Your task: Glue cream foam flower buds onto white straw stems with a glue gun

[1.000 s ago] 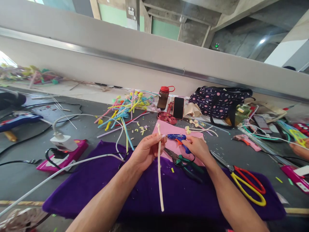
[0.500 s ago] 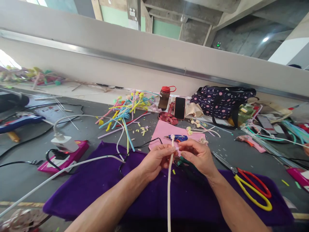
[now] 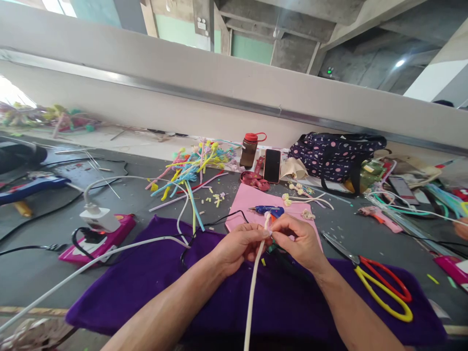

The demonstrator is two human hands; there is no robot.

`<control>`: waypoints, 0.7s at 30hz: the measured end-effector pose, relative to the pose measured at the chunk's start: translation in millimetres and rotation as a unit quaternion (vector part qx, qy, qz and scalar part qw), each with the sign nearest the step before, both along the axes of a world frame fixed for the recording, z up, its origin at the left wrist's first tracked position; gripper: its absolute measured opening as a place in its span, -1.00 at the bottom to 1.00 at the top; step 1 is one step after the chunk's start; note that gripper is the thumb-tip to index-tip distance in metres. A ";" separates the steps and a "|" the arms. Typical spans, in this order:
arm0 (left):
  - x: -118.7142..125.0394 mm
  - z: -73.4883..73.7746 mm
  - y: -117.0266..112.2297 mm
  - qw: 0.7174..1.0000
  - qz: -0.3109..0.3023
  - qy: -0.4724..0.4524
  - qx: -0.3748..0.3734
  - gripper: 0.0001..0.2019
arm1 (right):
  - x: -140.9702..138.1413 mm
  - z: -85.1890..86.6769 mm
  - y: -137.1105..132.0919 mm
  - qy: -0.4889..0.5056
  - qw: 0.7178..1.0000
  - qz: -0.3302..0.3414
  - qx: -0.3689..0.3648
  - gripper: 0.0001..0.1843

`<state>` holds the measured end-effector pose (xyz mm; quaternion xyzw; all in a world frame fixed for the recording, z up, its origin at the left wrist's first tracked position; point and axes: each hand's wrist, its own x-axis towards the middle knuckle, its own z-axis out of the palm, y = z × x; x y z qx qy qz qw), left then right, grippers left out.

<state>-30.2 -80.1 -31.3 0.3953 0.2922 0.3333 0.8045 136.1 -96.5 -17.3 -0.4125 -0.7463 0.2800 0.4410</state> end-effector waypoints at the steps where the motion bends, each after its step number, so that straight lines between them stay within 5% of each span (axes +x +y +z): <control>1: -0.1 -0.5 0.2 1.000 -0.005 0.001 -0.001 -0.82 | 0.0 -0.2 0.0 -0.004 1.000 0.003 0.005 -0.91; 11: -2.7 -1.5 5.5 0.999 -0.029 0.015 -0.024 -0.81 | 12.6 5.4 1.6 -0.019 0.997 -0.029 0.063 -0.90; 21: -5.3 0.3 6.9 0.995 -0.094 0.034 -0.018 -0.78 | 27.9 13.6 20.7 -0.001 1.000 -0.003 -0.002 -0.96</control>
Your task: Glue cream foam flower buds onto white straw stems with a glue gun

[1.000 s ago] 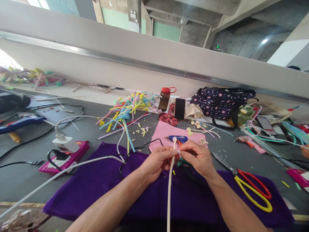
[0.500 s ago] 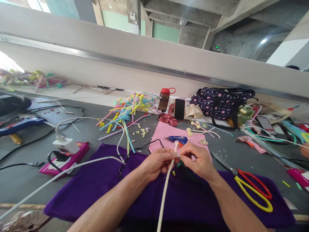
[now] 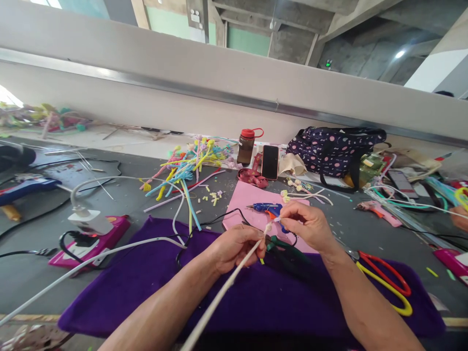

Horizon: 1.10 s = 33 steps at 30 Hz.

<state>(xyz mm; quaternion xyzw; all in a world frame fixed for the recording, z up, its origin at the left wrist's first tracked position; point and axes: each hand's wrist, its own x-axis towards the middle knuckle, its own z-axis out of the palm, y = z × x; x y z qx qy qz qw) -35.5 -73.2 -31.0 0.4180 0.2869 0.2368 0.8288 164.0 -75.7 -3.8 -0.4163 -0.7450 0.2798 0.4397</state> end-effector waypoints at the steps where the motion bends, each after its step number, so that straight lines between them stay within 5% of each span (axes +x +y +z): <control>1: -0.2 0.5 0.0 1.000 -0.009 -0.001 0.012 -0.77 | -0.3 2.0 1.7 -0.003 1.000 0.010 -0.005 -0.95; 18: -1.9 -2.6 1.8 0.998 -0.050 -0.037 0.011 -0.81 | -4.5 -13.9 -1.1 0.146 0.964 0.024 -0.221 -0.95; 33: -3.9 2.0 -1.9 0.997 -0.052 -0.046 0.037 -0.79 | -6.5 -10.7 -7.7 0.181 0.974 0.034 -0.129 -0.96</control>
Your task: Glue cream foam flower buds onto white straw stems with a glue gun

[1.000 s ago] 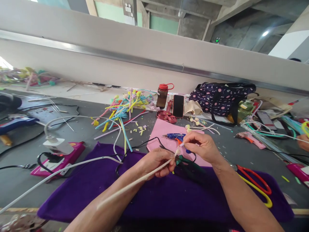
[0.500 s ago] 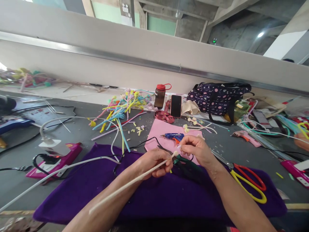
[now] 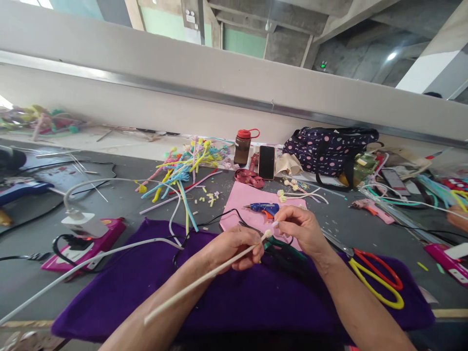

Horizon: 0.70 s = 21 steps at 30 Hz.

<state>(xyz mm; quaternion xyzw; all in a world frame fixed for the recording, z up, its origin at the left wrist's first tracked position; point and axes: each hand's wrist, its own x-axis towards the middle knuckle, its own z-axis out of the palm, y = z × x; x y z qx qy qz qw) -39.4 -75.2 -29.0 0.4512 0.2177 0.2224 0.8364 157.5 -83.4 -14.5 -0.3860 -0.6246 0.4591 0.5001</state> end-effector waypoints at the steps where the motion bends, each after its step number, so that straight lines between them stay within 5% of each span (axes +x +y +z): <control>1: 0.1 1.1 -1.3 1.000 0.010 0.015 0.013 -0.79 | 0.4 0.0 0.3 0.005 1.000 0.000 -0.003 -0.96; 10: 5.0 8.9 -13.0 0.954 0.084 0.191 0.217 -0.81 | 7.1 -0.5 2.7 0.033 0.999 -0.008 -0.017 -0.98; 21: 4.4 7.7 -10.1 0.970 0.052 0.172 0.166 -0.79 | 10.6 2.1 2.6 -0.031 0.997 0.028 0.061 -0.99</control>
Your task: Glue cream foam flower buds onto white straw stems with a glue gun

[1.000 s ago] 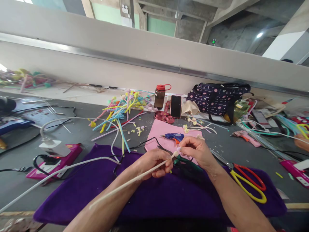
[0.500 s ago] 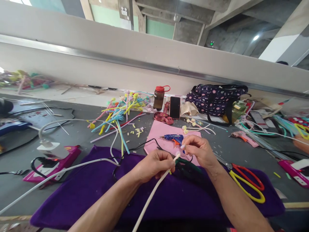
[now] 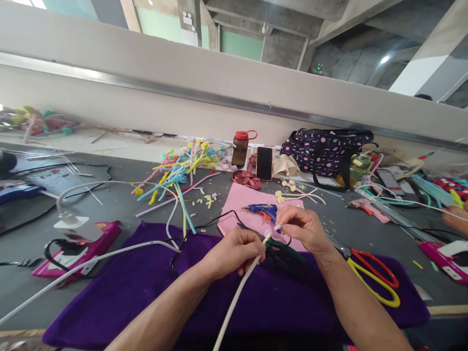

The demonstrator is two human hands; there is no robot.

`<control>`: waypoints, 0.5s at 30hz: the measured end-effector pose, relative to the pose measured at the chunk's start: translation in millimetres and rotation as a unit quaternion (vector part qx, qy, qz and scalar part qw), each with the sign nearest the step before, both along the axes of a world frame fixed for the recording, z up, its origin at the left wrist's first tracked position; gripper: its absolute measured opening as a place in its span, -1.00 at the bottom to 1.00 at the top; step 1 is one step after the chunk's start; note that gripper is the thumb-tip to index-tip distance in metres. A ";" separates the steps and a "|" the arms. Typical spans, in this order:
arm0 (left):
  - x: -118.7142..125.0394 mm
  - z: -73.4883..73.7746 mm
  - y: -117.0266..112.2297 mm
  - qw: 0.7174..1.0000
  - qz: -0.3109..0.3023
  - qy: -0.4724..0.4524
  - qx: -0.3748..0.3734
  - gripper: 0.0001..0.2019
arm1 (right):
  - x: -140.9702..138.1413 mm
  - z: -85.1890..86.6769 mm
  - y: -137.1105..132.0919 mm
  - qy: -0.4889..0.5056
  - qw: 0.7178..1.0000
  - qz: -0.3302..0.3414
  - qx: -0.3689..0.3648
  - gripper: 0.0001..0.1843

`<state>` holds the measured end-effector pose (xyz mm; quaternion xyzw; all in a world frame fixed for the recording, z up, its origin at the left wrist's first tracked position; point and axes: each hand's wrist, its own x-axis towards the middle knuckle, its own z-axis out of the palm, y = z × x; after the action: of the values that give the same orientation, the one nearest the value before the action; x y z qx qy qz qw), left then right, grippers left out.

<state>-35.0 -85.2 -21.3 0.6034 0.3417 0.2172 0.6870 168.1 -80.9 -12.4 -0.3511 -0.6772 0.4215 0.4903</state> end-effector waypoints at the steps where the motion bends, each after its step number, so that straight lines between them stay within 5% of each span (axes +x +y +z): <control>1: -0.1 -0.6 0.6 1.000 -0.005 -0.019 -0.024 -0.79 | 0.0 0.3 -0.6 -0.011 1.000 -0.001 0.006 -0.99; 8: -3.0 -7.8 8.7 0.971 -0.036 -0.157 -0.176 -0.81 | -2.0 -0.7 -2.9 -0.044 0.998 -0.001 0.040 -0.98; 15: -4.8 -9.4 10.7 0.963 -0.051 -0.168 -0.204 -0.84 | -4.1 0.0 -3.0 -0.065 0.995 -0.003 0.076 -0.97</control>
<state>-39.8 -74.5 -30.7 0.4218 0.2274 0.2061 0.8532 164.1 -83.9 -12.4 -0.3418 -0.7365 0.3436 0.4719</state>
